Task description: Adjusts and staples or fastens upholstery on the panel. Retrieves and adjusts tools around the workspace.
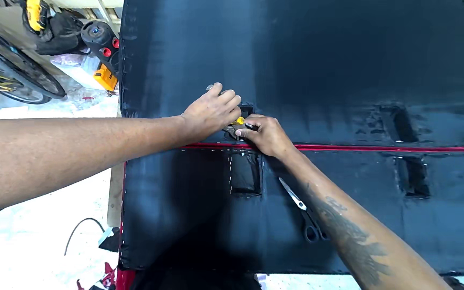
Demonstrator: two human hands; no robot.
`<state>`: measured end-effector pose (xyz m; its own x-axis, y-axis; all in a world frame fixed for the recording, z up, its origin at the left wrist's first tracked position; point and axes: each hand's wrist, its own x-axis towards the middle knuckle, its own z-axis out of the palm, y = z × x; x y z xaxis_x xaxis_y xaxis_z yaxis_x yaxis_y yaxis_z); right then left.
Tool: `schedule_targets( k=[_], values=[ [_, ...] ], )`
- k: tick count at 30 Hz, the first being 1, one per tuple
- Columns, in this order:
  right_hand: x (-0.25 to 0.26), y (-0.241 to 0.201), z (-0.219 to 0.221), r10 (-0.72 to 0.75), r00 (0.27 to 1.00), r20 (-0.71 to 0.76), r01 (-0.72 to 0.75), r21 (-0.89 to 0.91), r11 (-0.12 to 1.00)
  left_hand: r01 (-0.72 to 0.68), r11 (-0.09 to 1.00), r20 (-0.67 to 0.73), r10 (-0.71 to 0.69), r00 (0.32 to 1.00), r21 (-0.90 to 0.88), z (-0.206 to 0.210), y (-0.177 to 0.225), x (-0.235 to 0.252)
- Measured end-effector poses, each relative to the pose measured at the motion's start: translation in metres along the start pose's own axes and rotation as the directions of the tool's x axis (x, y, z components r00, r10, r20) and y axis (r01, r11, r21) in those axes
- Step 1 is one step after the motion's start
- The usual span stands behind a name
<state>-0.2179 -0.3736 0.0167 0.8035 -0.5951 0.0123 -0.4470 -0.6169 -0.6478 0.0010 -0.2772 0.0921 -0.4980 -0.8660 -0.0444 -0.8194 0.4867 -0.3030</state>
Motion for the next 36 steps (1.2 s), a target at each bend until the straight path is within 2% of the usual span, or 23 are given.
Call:
schedule_targets(
  k=[6, 12, 18, 24, 31, 36],
  values=[
    [0.000, 0.004, 0.006, -0.014, 0.999, -0.031, 0.014, -0.003, 1.000, -0.004, 1.000, 0.026, 0.004, 1.000, 0.004, -0.003, 0.002, 0.002],
    [0.000, 0.005, 0.004, -0.006, 1.000, 0.013, 0.007, -0.016, 1.000, 0.004, 1.000, 0.059, -0.004, 0.998, -0.004, -0.009, 0.007, 0.000],
    [0.017, -0.009, -0.010, 0.060, 0.988, 0.142, -0.058, -0.021, 0.998, 0.000, 0.999, 0.026, 0.001, 1.000, -0.054, -0.007, 0.004, 0.001],
    [0.040, -0.012, -0.009, -0.066, 0.962, 0.263, 0.015, 0.191, 0.981, 0.002, 0.999, 0.020, -0.001, 1.000, -0.045, -0.012, 0.008, 0.000],
    [0.035, -0.003, 0.000, -0.101, 0.975, 0.199, 0.056, 0.222, 0.974, 0.011, 1.000, -0.066, -0.011, 0.998, -0.004, 0.004, -0.002, -0.005],
    [0.035, -0.001, 0.002, -0.082, 0.976, 0.199, 0.041, 0.204, 0.978, 0.041, 0.999, -0.022, -0.040, 0.999, 0.028, 0.005, -0.010, -0.006]
  ],
)
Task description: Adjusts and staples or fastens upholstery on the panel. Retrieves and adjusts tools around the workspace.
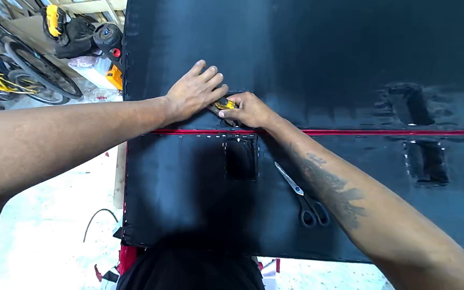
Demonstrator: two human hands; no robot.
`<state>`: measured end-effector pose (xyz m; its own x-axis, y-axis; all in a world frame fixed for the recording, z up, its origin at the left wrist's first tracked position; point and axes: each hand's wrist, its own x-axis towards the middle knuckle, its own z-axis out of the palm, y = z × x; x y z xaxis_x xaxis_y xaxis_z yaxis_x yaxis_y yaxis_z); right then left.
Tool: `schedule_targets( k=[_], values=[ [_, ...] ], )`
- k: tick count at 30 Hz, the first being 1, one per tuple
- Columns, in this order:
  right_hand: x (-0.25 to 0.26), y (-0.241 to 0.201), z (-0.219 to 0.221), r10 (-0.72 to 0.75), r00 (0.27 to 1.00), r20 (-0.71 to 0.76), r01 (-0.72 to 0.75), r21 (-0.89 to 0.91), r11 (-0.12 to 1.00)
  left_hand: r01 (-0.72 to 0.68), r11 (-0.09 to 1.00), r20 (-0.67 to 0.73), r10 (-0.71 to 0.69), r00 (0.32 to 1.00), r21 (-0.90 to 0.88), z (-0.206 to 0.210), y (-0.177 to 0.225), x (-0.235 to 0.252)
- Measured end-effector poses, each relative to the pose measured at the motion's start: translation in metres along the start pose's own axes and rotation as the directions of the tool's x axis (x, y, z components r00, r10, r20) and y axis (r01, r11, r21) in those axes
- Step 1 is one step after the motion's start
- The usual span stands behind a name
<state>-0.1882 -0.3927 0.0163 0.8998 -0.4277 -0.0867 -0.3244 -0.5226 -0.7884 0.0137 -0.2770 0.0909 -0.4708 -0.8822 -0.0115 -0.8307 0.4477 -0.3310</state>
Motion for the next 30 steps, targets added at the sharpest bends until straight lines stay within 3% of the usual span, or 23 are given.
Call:
schedule_targets(
  k=[5, 9, 12, 14, 16, 17, 19, 21, 23, 25, 27, 28, 30],
  values=[
    [-0.005, 0.002, -0.005, -0.092, 0.993, -0.068, 0.088, -0.062, 0.994, 0.020, 0.999, 0.044, -0.018, 0.999, -0.040, -0.006, 0.009, 0.005],
    [-0.043, -0.017, -0.029, 0.032, 0.972, -0.234, -0.047, -0.059, 0.997, 0.046, 0.997, 0.097, -0.041, 0.994, -0.054, -0.005, 0.007, 0.009],
    [-0.084, -0.040, -0.043, 0.262, 0.871, -0.415, -0.181, 0.225, 0.957, 0.069, 0.996, 0.121, -0.060, 0.991, -0.065, -0.005, 0.008, 0.008],
    [-0.106, -0.060, -0.044, 0.329, 0.807, -0.489, -0.067, 0.478, 0.876, 0.095, 0.993, 0.127, -0.085, 0.988, -0.075, -0.004, 0.009, 0.004],
    [-0.129, -0.081, -0.034, 0.339, 0.784, -0.520, 0.046, 0.593, 0.804, 0.119, 0.988, 0.126, -0.106, 0.986, -0.098, -0.002, 0.012, 0.002],
    [-0.136, -0.089, -0.024, 0.322, 0.789, -0.524, 0.028, 0.554, 0.832, 0.127, 0.987, 0.128, -0.113, 0.985, -0.103, -0.002, 0.013, 0.001],
    [-0.128, -0.085, 0.000, 0.241, 0.820, -0.519, -0.086, 0.305, 0.948, 0.130, 0.987, 0.134, -0.117, 0.984, -0.097, -0.002, 0.011, -0.001],
    [-0.106, -0.068, 0.013, 0.234, 0.844, -0.482, -0.222, 0.083, 0.972, 0.118, 0.989, 0.134, -0.106, 0.985, -0.089, -0.002, 0.011, -0.001],
    [-0.093, -0.063, 0.002, 0.285, 0.838, -0.466, -0.278, 0.084, 0.957, 0.120, 0.989, 0.127, -0.110, 0.986, -0.080, -0.001, 0.013, -0.002],
    [-0.107, -0.098, -0.022, 0.327, 0.816, -0.476, -0.197, 0.304, 0.932, 0.137, 0.987, 0.108, -0.128, 0.986, -0.083, -0.001, 0.013, -0.003],
    [-0.131, -0.120, -0.033, 0.288, 0.806, -0.517, 0.037, 0.530, 0.847, 0.149, 0.984, 0.093, -0.140, 0.986, -0.096, 0.003, 0.017, -0.009],
    [-0.141, -0.119, -0.030, 0.268, 0.794, -0.546, 0.136, 0.590, 0.796, 0.149, 0.983, 0.082, -0.141, 0.987, -0.103, 0.005, 0.020, -0.010],
    [-0.146, -0.095, -0.009, 0.318, 0.749, -0.581, 0.199, 0.656, 0.728, 0.157, 0.983, 0.050, -0.153, 0.987, -0.098, 0.006, 0.015, -0.008]
  ],
)
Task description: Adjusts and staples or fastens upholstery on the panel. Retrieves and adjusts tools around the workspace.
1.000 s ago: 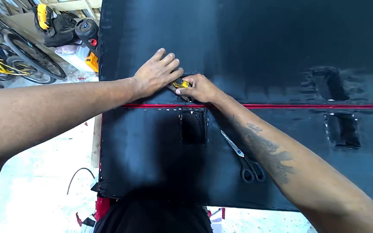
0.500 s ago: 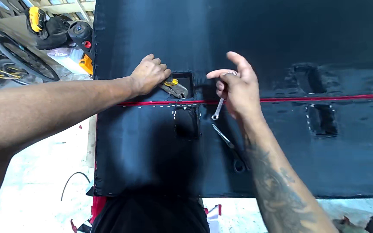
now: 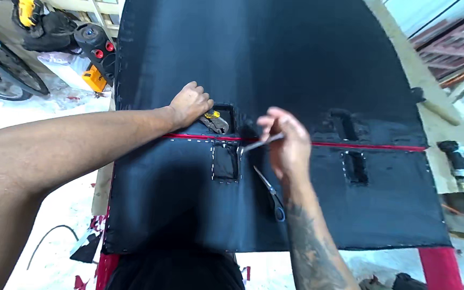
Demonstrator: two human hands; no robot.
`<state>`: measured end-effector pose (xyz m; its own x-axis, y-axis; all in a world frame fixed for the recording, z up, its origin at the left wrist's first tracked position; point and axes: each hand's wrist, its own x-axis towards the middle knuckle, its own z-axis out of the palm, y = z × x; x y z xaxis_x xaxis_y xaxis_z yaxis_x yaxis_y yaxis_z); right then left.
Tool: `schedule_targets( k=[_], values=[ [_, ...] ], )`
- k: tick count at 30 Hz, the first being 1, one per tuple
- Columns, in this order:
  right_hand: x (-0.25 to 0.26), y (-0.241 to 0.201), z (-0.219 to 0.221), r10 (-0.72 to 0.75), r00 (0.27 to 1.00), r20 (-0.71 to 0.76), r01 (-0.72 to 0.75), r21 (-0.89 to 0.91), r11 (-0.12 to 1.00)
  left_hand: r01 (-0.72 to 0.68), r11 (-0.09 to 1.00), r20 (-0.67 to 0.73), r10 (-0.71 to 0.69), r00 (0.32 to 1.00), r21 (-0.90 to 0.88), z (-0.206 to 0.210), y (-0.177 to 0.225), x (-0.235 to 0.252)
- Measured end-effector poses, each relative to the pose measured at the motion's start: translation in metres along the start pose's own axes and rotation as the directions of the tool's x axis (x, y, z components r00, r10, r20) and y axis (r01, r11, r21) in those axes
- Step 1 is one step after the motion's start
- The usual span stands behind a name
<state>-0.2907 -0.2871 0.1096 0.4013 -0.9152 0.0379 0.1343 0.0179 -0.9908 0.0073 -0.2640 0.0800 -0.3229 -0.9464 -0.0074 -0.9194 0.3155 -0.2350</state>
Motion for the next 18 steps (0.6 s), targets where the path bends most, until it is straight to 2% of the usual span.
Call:
schedule_targets(
  k=[3, 4, 6, 7, 9, 11, 13, 15, 16, 18],
  values=[
    [-0.017, 0.053, -0.002, 0.062, 0.980, -0.188, -0.059, 0.021, 0.998, -0.006, 1.000, -0.013, 0.006, 1.000, -0.008, 0.003, -0.002, -0.001],
    [-0.021, 0.060, -0.002, 0.019, 0.983, -0.181, -0.029, -0.054, 0.998, -0.004, 1.000, -0.008, 0.004, 1.000, -0.009, 0.003, -0.003, -0.002],
    [-0.033, 0.065, -0.008, -0.052, 0.994, -0.092, 0.017, -0.348, 0.937, -0.004, 1.000, 0.001, 0.004, 1.000, -0.008, 0.004, -0.002, -0.005],
    [-0.039, 0.063, -0.013, -0.024, 0.998, -0.055, -0.009, -0.530, 0.848, -0.006, 1.000, -0.004, 0.006, 1.000, -0.006, 0.004, -0.002, -0.005],
    [-0.049, 0.056, -0.023, 0.097, 0.995, -0.010, -0.065, -0.811, 0.581, -0.012, 1.000, -0.022, 0.011, 1.000, -0.007, 0.002, -0.004, -0.003],
    [-0.062, 0.052, -0.023, 0.265, 0.964, 0.008, -0.090, -0.930, 0.356, -0.005, 1.000, -0.019, 0.005, 1.000, -0.013, 0.003, -0.005, -0.006],
    [-0.078, 0.055, -0.020, 0.401, 0.916, 0.025, -0.056, -0.981, 0.188, -0.005, 1.000, -0.009, 0.005, 1.000, -0.010, 0.004, -0.003, -0.008],
    [-0.085, 0.060, -0.018, 0.467, 0.884, 0.027, -0.016, -0.996, 0.088, -0.001, 1.000, -0.012, 0.001, 1.000, -0.010, 0.003, -0.003, -0.006],
    [-0.086, 0.062, -0.018, 0.486, 0.874, 0.027, -0.010, -0.997, 0.073, 0.001, 1.000, -0.013, -0.001, 1.000, -0.014, 0.003, -0.003, -0.006],
    [-0.085, 0.062, -0.020, 0.540, 0.841, 0.046, -0.024, -0.992, 0.122, 0.005, 1.000, -0.004, -0.005, 1.000, -0.013, 0.002, -0.004, -0.008]
  ],
)
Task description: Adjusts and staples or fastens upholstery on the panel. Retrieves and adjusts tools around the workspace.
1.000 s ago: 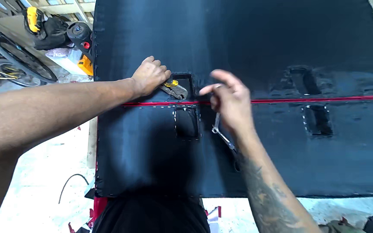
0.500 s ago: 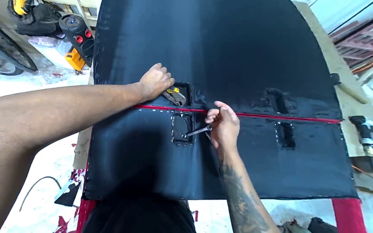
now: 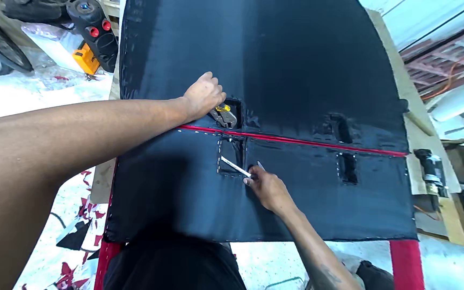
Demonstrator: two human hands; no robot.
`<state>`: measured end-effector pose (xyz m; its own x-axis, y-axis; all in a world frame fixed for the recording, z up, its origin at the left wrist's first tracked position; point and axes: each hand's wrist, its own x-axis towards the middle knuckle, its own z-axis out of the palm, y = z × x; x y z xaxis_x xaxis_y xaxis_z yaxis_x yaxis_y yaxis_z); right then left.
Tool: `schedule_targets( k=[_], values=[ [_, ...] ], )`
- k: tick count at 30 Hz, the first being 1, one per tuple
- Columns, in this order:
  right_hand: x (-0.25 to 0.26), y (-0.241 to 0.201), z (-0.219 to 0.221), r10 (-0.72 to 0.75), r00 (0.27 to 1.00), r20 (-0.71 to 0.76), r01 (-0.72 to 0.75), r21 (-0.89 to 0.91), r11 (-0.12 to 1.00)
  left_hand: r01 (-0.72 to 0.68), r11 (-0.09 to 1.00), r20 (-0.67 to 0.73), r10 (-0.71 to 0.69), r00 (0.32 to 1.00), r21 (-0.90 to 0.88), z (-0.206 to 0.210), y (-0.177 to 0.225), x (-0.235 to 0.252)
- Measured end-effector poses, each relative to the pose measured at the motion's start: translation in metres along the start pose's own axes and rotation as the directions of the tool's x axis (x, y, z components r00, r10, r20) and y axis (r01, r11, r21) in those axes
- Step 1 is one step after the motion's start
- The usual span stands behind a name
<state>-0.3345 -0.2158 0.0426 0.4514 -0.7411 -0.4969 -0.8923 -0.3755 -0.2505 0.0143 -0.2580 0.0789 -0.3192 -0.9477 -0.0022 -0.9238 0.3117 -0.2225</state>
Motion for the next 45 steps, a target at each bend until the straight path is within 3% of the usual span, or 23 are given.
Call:
schedule_targets(
  k=[2, 5, 10, 13, 18, 22, 26, 32, 34, 37, 39, 40, 42, 45],
  values=[
    [-0.001, 0.004, 0.000, -0.036, 0.999, -0.005, 0.036, 0.198, 0.979, 0.005, 1.000, 0.010, -0.005, 1.000, 0.008, -0.001, 0.002, -0.001],
    [-0.004, 0.002, 0.004, -0.107, 0.970, -0.218, 0.212, 0.545, 0.811, 0.013, 1.000, -0.001, -0.013, 1.000, 0.022, 0.002, 0.003, 0.001],
    [0.008, -0.019, 0.009, -0.317, 0.837, -0.446, 0.514, 0.442, 0.735, 0.011, 0.999, 0.026, -0.012, 1.000, 0.042, 0.000, 0.002, 0.000],
    [0.023, -0.022, 0.005, -0.380, 0.771, -0.511, 0.596, 0.366, 0.715, 0.005, 0.999, 0.021, -0.006, 1.000, 0.045, -0.001, 0.003, 0.002],
    [0.044, -0.041, 0.007, -0.470, 0.780, -0.414, 0.580, 0.196, 0.790, 0.009, 0.999, 0.035, -0.011, 0.999, 0.050, -0.003, 0.004, 0.001],
    [0.057, -0.074, 0.015, -0.592, 0.716, -0.370, 0.662, 0.089, 0.745, 0.020, 0.998, 0.054, -0.023, 0.998, 0.051, -0.003, 0.005, -0.001],
    [0.044, -0.102, 0.022, -0.594, 0.791, -0.143, 0.573, -0.164, 0.803, 0.024, 0.998, 0.043, -0.026, 0.999, 0.049, -0.003, 0.004, 0.000],
    [0.036, -0.108, 0.020, -0.690, 0.719, 0.081, 0.675, -0.317, 0.666, 0.026, 1.000, 0.033, -0.026, 0.999, 0.006, -0.002, 0.003, 0.000],
    [0.036, -0.107, 0.022, -0.711, 0.699, 0.080, 0.686, -0.358, 0.634, 0.029, 1.000, 0.025, -0.029, 0.999, 0.007, -0.002, 0.002, 0.000],
    [0.043, -0.108, 0.023, -0.786, 0.619, 0.002, 0.744, -0.324, 0.585, 0.031, 0.999, 0.032, -0.031, 0.999, 0.014, -0.001, 0.003, 0.000],
    [0.050, -0.106, 0.009, -0.819, 0.567, -0.087, 0.803, -0.159, 0.574, 0.033, 0.999, 0.033, -0.034, 0.999, 0.021, -0.002, 0.004, 0.001],
    [0.053, -0.104, -0.002, -0.800, 0.579, -0.159, 0.806, -0.041, 0.591, 0.035, 0.999, 0.032, -0.036, 0.999, 0.028, -0.002, 0.004, 0.002],
    [0.060, -0.100, -0.027, -0.646, 0.673, -0.359, 0.727, 0.163, 0.667, 0.042, 0.998, 0.035, -0.043, 0.998, 0.044, -0.003, 0.004, 0.000],
    [0.097, -0.097, -0.061, -0.420, 0.728, -0.542, 0.619, 0.258, 0.741, 0.036, 0.998, 0.043, -0.038, 0.998, 0.047, -0.004, 0.003, -0.001]
  ],
)
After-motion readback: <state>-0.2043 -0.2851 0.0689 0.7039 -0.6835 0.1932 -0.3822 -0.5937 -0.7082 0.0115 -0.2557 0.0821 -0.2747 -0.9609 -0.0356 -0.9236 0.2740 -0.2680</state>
